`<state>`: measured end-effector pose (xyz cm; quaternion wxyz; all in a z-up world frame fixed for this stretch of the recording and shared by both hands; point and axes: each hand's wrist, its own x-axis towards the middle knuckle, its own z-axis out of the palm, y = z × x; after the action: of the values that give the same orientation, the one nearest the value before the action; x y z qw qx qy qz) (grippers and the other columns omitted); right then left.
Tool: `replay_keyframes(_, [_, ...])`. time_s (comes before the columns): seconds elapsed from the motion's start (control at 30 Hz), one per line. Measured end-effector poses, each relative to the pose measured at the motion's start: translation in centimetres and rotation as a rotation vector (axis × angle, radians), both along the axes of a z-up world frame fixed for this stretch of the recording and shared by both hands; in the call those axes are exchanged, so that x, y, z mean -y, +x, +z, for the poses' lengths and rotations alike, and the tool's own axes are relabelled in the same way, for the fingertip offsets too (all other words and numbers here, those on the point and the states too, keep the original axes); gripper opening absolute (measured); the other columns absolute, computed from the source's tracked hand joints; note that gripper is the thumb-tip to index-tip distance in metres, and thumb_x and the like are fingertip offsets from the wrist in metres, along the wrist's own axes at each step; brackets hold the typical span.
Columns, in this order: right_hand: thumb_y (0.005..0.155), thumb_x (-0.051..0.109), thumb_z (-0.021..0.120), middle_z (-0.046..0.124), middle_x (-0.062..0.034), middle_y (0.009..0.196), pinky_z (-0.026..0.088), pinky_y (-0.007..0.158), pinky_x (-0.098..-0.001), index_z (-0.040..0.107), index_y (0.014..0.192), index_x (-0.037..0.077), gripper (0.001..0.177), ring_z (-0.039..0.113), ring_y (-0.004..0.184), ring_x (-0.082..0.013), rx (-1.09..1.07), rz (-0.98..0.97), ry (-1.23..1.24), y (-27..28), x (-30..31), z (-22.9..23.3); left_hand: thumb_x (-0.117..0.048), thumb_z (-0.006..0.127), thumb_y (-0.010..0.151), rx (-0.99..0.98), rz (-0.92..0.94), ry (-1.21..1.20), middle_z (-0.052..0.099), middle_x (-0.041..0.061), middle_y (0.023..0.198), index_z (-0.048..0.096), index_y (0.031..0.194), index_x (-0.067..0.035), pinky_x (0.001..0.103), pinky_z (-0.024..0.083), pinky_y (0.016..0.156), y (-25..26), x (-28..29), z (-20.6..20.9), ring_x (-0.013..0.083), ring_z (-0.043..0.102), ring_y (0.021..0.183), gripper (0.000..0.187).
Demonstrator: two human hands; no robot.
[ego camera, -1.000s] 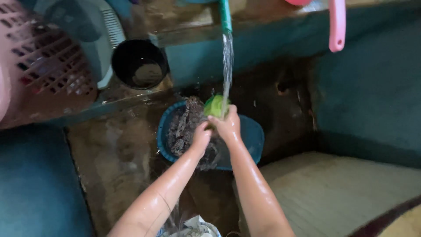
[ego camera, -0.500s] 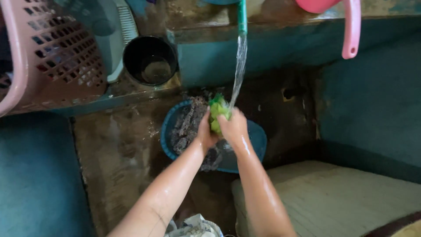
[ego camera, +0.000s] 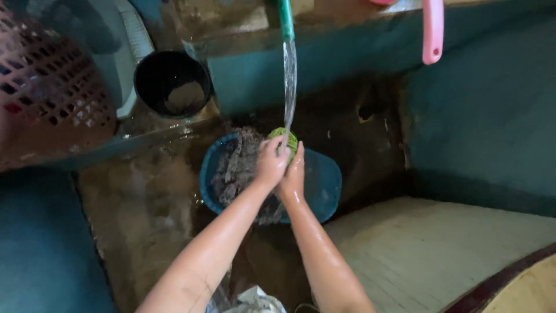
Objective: Hand washing and rinsing clothes in a basin.
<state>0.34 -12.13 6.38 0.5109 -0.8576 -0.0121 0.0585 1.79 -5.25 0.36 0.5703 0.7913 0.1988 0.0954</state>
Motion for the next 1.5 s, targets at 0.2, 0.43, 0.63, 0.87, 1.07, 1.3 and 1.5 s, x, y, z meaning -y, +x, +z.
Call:
replay_keyframes(0.2, [0.079, 0.014, 0.07, 0.057, -0.0314, 0.121, 0.053, 0.089, -0.0498, 0.046, 0.147, 0.005, 0.073, 0.061, 0.107, -0.0486, 0.14, 0.132, -0.457, 4.4, -2.9, -0.2, -0.043, 0.049, 0.101, -0.248, 0.43, -0.957, 0.059, 0.016, 0.132, 0.052, 0.134, -0.005, 0.04, 0.047, 0.096, -2.4, -2.5, -4.7, 0.0285, 0.057, 0.12, 0.051])
replay_keyframes(0.43, [0.088, 0.028, 0.07, 0.07, -0.0251, 0.103, 0.054, 0.086, -0.0511, 0.067, 0.121, 0.005, 0.041, 0.067, 0.097, -0.0457, -0.161, 0.167, -0.574, 4.1, -0.2, 2.6, -0.074, 0.04, 0.091, -0.444, 0.346, -1.739, 0.063, 0.01, 0.136, 0.061, 0.134, -0.017, 0.049, 0.052, 0.094, -1.4, -2.1, 1.8, 0.0303, 0.061, 0.121, 0.073])
replay_keyframes(0.63, [0.098, 0.032, 0.07, 0.074, -0.0162, 0.105, 0.053, 0.083, -0.0423, 0.075, 0.116, -0.005, 0.042, 0.067, 0.092, -0.0254, -0.381, -0.143, 0.188, 3.3, 7.0, -1.6, -0.044, 0.068, 0.102, -0.125, 0.002, -1.554, 0.069, 0.007, 0.111, 0.065, 0.122, -0.01, 0.04, 0.054, 0.09, 0.8, 2.5, -1.5, 0.0222, 0.067, 0.098, 0.039])
replay_keyframes(0.87, [0.095, 0.031, 0.063, 0.061, -0.0064, 0.128, 0.052, 0.095, -0.0335, 0.049, 0.139, 0.015, 0.049, 0.06, 0.114, -0.0184, -0.257, -0.227, 0.438, 3.5, 2.0, -0.3, -0.037, 0.071, 0.094, -0.079, 0.045, -0.721, 0.072, 0.009, 0.109, 0.071, 0.119, -0.007, 0.036, 0.052, 0.091, 0.0, -1.2, 3.2, 0.0194, 0.067, 0.098, 0.039])
replay_keyframes(1.07, [0.106, 0.04, 0.052, 0.069, -0.0065, 0.111, 0.051, 0.09, -0.0318, 0.065, 0.129, 0.008, 0.042, 0.061, 0.1, -0.0151, -0.344, -0.109, 0.197, 4.5, -0.9, -5.2, -0.032, 0.074, 0.091, 0.19, -0.063, -0.237, 0.059, 0.017, 0.132, 0.061, 0.136, -0.006, 0.045, 0.041, 0.104, -2.7, -5.0, 6.5, 0.0348, 0.054, 0.123, 0.054])
replay_keyframes(1.3, [0.105, 0.041, 0.046, 0.069, -0.0078, 0.098, 0.053, 0.079, -0.0364, 0.066, 0.106, 0.011, 0.037, 0.065, 0.088, -0.0236, -0.782, -0.215, 0.889, 3.6, -6.4, -3.6, -0.028, 0.068, 0.094, 0.067, -0.037, 0.213, 0.064, 0.017, 0.111, 0.062, 0.108, -0.01, 0.05, 0.052, 0.085, -3.2, -10.1, 9.8, 0.0419, 0.063, 0.104, 0.024])
replay_keyframes(1.5, [0.103, 0.03, 0.046, 0.067, -0.0095, 0.095, 0.055, 0.077, -0.0402, 0.063, 0.101, 0.012, 0.025, 0.067, 0.087, -0.0258, -0.794, -0.062, 0.997, 1.4, -11.9, -7.4, -0.027, 0.066, 0.095, 0.147, -0.18, 0.415, 0.063, 0.015, 0.101, 0.063, 0.097, -0.011, 0.052, 0.053, 0.076, -5.8, -16.8, 10.2, 0.0404, 0.066, 0.09, 0.016])
